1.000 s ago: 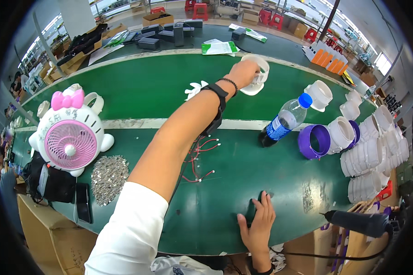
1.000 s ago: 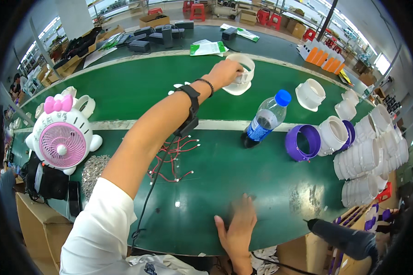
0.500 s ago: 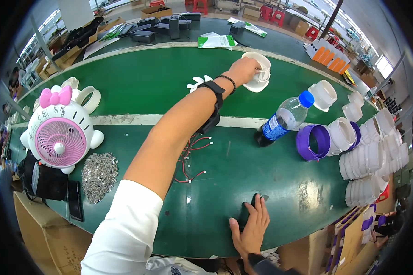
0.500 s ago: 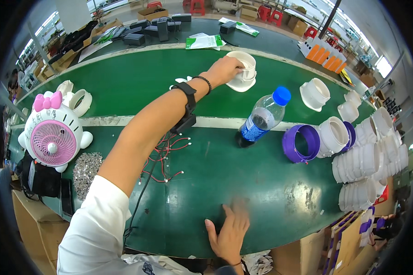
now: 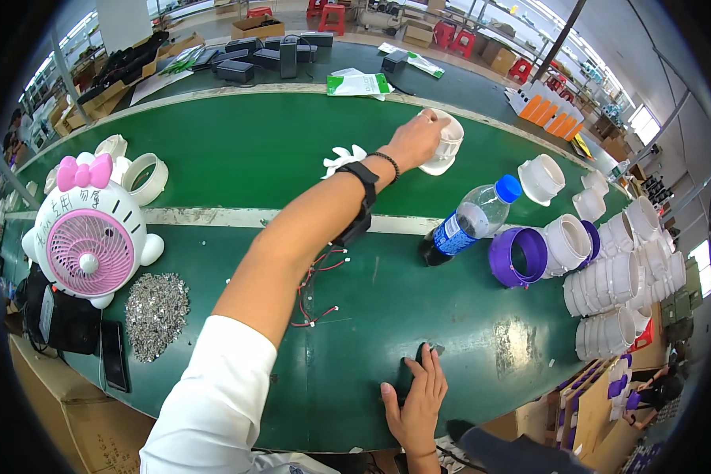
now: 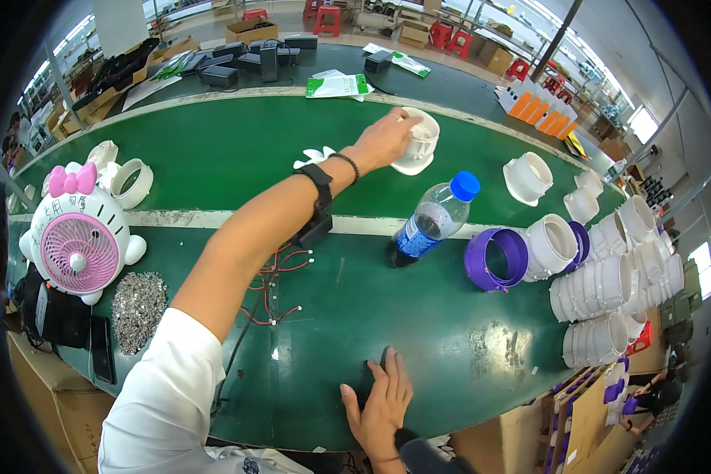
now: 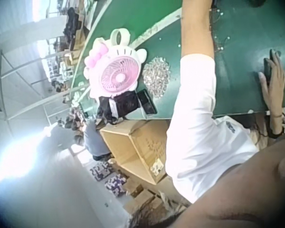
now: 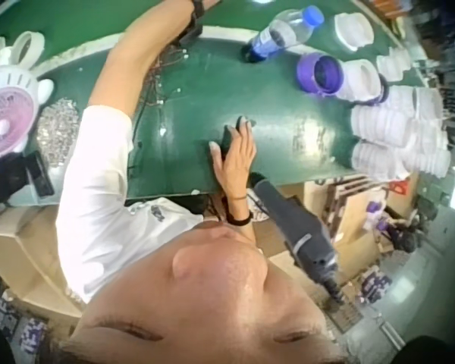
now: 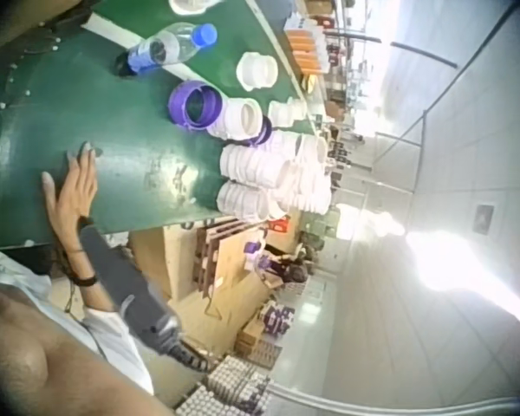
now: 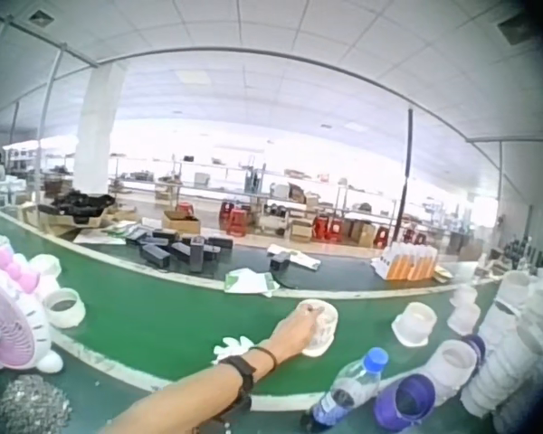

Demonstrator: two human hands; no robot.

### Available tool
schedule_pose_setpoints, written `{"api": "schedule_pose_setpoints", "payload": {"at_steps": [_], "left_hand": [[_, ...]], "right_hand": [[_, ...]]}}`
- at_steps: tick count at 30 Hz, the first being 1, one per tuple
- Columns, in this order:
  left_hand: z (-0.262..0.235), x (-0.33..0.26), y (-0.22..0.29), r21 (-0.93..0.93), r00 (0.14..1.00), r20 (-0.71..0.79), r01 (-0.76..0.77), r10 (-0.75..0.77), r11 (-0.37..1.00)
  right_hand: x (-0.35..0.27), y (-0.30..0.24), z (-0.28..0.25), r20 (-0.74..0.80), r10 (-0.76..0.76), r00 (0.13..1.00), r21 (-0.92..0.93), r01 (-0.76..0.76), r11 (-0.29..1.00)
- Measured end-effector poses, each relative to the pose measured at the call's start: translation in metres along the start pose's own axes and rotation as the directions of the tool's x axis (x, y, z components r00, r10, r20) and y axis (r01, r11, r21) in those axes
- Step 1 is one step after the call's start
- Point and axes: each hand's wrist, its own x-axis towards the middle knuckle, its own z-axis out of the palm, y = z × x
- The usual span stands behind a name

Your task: The person uses a handheld electric screwdriver to fasten small screws into white plastic circular housings. They repeatedly pick up a housing, align it, drive a screw, and place the finished unit into a stack on the table.

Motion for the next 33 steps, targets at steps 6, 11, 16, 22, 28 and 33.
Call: {"api": "schedule_pose_setpoints", "payload": {"at_steps": [6, 11, 16, 22, 28, 33], "left_hand": [[-0.062, -0.038, 0.011, 0.51, 0.711, 0.558, 0.114, -0.428, 0.853], [-0.124, -0.101, -0.007, 0.427, 0.807, 0.411, 0.24, -0.423, 0.872], [-0.197, -0.172, 0.127, 0.015, 0.978, -0.047, 0.206, -0.206, 0.978], [-0.287, -0.375, 0.323, -0.331, 0.873, 0.487, 0.162, 0.021, 0.93], [-0.179, -0.43, 0.449, -0.634, 0.726, 0.647, 0.341, 0.233, 0.694], [-0.103, -0.457, 0.525, -0.62, 0.763, 0.619, 0.33, 0.185, 0.712]], "right_hand": [[-0.006, 0.004, -0.006, -0.045, 0.03, 0.999, 0.024, -0.029, 0.999], [-0.004, 0.001, 0.008, -0.084, -0.075, 0.994, 0.064, 0.08, 0.995], [-0.012, 0.008, 0.011, -0.183, -0.087, 0.979, 0.029, 0.094, 0.995], [-0.021, 0.014, 0.019, -0.309, -0.158, 0.938, -0.032, 0.156, 0.987], [-0.027, 0.02, 0.023, -0.278, -0.143, 0.95, -0.022, 0.143, 0.989], [-0.018, 0.01, 0.027, -0.311, -0.154, 0.938, 0.062, 0.181, 0.981]]}}
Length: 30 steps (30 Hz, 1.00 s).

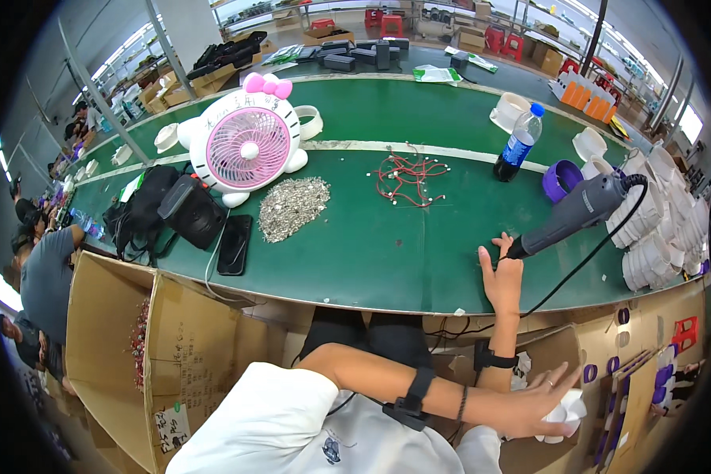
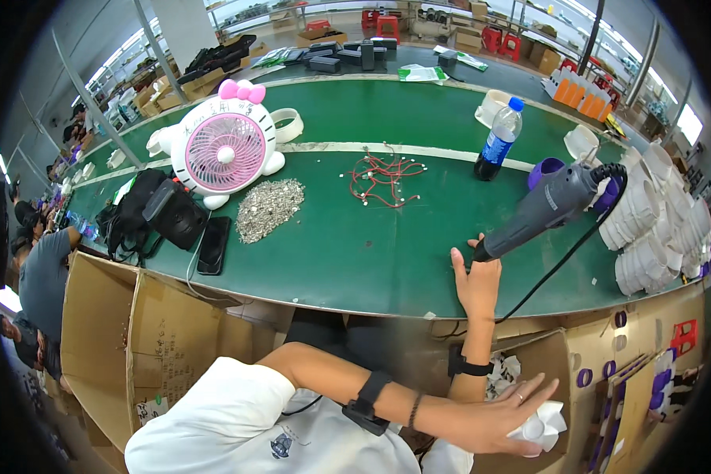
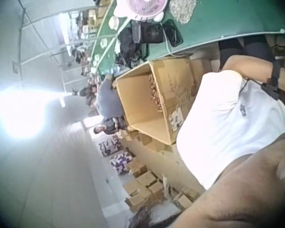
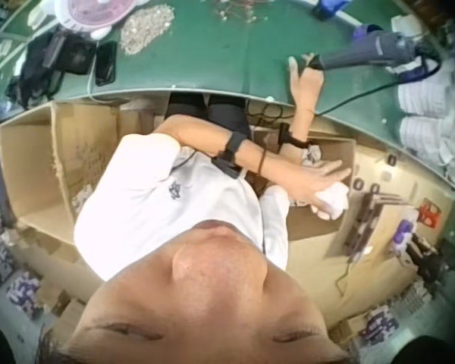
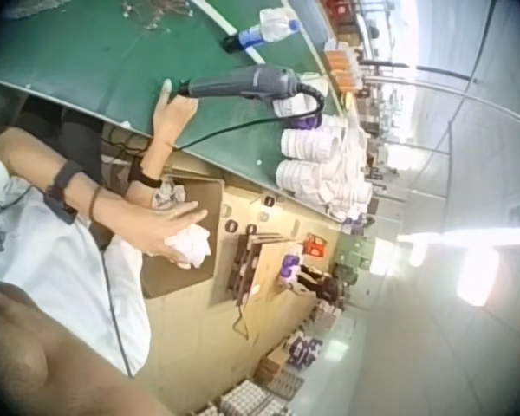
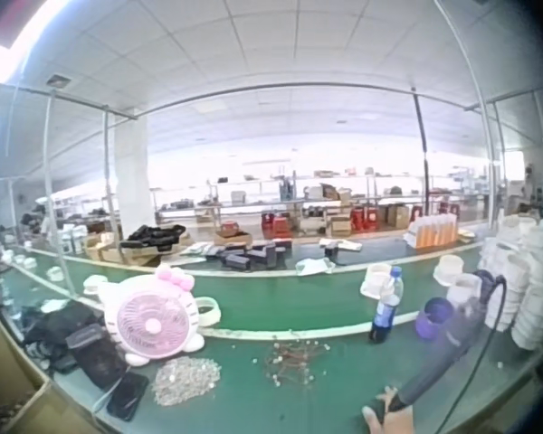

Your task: The person uses a handheld electric screwdriver to fasten small screws into white plastic circular housings. They repeatedly pick up a housing, align it, drive a screw, and place the finished unit into a stack on the table.

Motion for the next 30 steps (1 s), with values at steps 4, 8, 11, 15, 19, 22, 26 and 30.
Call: {"api": "schedule_pose_setpoints", "payload": {"at_steps": [4, 8, 11, 15, 19, 22, 26, 30], "left_hand": [[-0.089, -0.049, -0.007, 0.084, 0.981, 0.191, -0.062, 0.045, 0.995], [-0.259, -0.113, -0.028, 0.334, 0.976, -0.133, 0.208, -0.173, 0.919], [-0.397, -0.102, -0.093, 0.651, 0.805, -0.571, 0.327, 0.158, 0.685], [-0.568, -0.138, -0.207, 0.494, 0.495, -0.867, 0.869, 0.057, -0.023], [-0.594, -0.129, -0.249, 0.327, 0.329, -0.943, 0.902, -0.042, -0.283], [-0.582, -0.121, -0.238, 0.568, 0.592, -0.778, 0.806, 0.21, -0.167], [-0.475, -0.066, -0.146, 0.823, 0.801, -0.567, 0.542, 0.193, 0.168], [-0.349, -0.114, -0.072, 0.824, 0.857, -0.489, 0.394, 0.161, 0.407]], "right_hand": [[-0.009, 0.023, -0.022, -0.113, 0.051, 0.992, 0.131, -0.036, 0.991], [-0.024, 0.041, -0.026, -0.323, 0.349, 0.88, 0.786, 0.044, 0.616], [-0.019, 0.002, -0.069, -0.241, 0.247, 0.938, 0.934, 0.156, 0.32], [0.035, -0.071, -0.095, -0.326, -0.013, 0.945, 0.818, 0.289, 0.497], [0.061, -0.078, -0.123, -0.388, 0.116, 0.914, 0.729, 0.228, 0.645], [0.067, -0.077, -0.128, -0.429, 0.209, 0.879, 0.747, 0.215, 0.629], [0.055, -0.084, -0.127, -0.431, 0.228, 0.873, 0.796, 0.248, 0.553], [0.046, -0.11, -0.11, -0.353, 0.247, 0.903, 0.85, 0.199, 0.487]]}}
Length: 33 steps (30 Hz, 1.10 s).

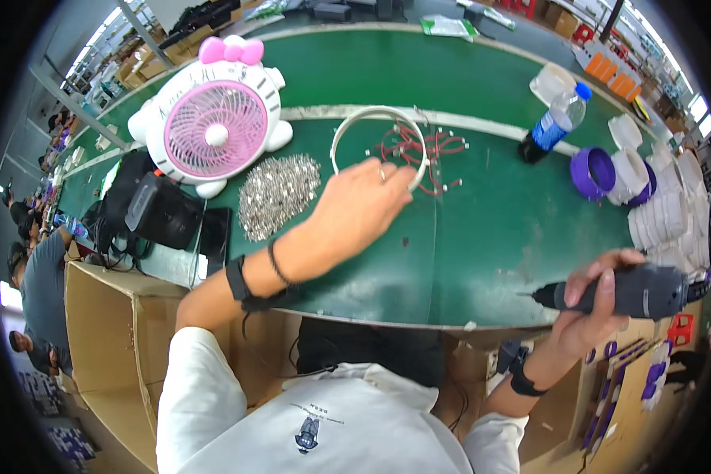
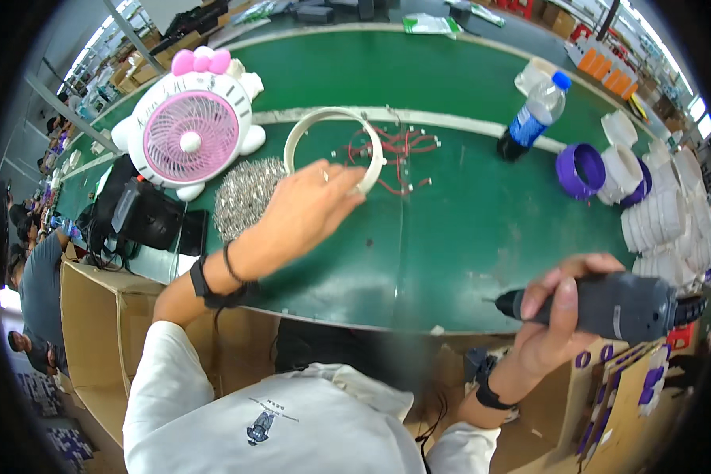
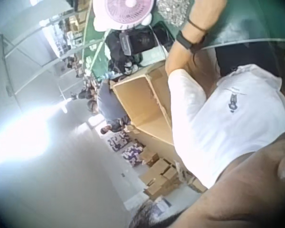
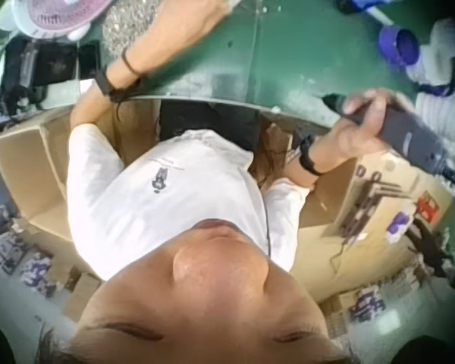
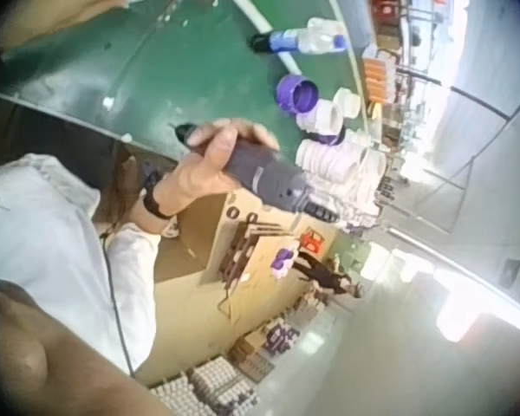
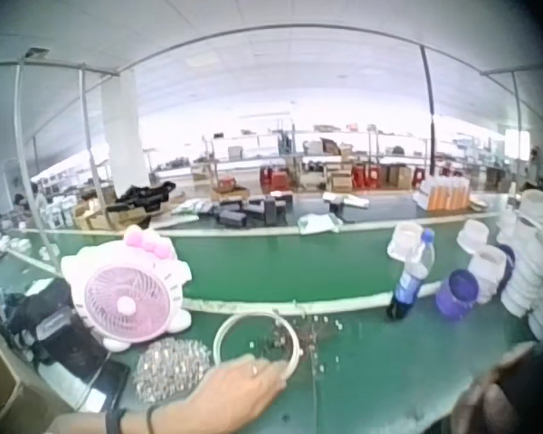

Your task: The person uses a handheld electric screwdriver to fasten small screws into white plastic circular housings. They repeatedly pick up a housing, align it, drive a screw, and place the finished unit into a stack on the table.

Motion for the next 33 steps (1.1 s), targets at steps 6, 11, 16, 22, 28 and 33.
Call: {"api": "schedule_pose_setpoints", "payload": {"at_steps": [6, 11, 16, 22, 28, 33], "left_hand": [[0.039, -0.072, 0.073, -0.229, 0.989, 0.109, 0.119, -0.096, 0.966], [0.033, -0.088, 0.082, -0.276, 0.997, 0.04, 0.072, -0.063, 0.959], [0.032, -0.106, 0.05, -0.35, 0.998, 0.044, -0.035, 0.054, 0.936], [0.062, -0.105, 0.056, -0.471, 0.995, -0.098, -0.023, -0.026, 0.882], [0.079, -0.107, 0.06, -0.464, 0.979, -0.192, -0.034, -0.063, 0.885], [0.083, -0.108, 0.059, -0.454, 0.977, -0.202, -0.029, -0.071, 0.891]], "right_hand": [[-0.027, -0.002, 0.037, 0.121, 0.128, 0.984, 0.131, -0.144, 0.981], [-0.041, 0.003, 0.05, 0.229, 0.093, 0.969, 0.132, -0.126, 0.983], [-0.04, 0.007, 0.063, 0.241, 0.133, 0.961, 0.174, -0.178, 0.969], [-0.051, 0.023, 0.085, 0.321, 0.11, 0.941, 0.167, -0.171, 0.971], [-0.053, 0.023, 0.097, 0.377, 0.141, 0.915, 0.123, -0.2, 0.972], [-0.056, 0.031, 0.096, 0.446, 0.098, 0.889, 0.019, -0.119, 0.993]]}}
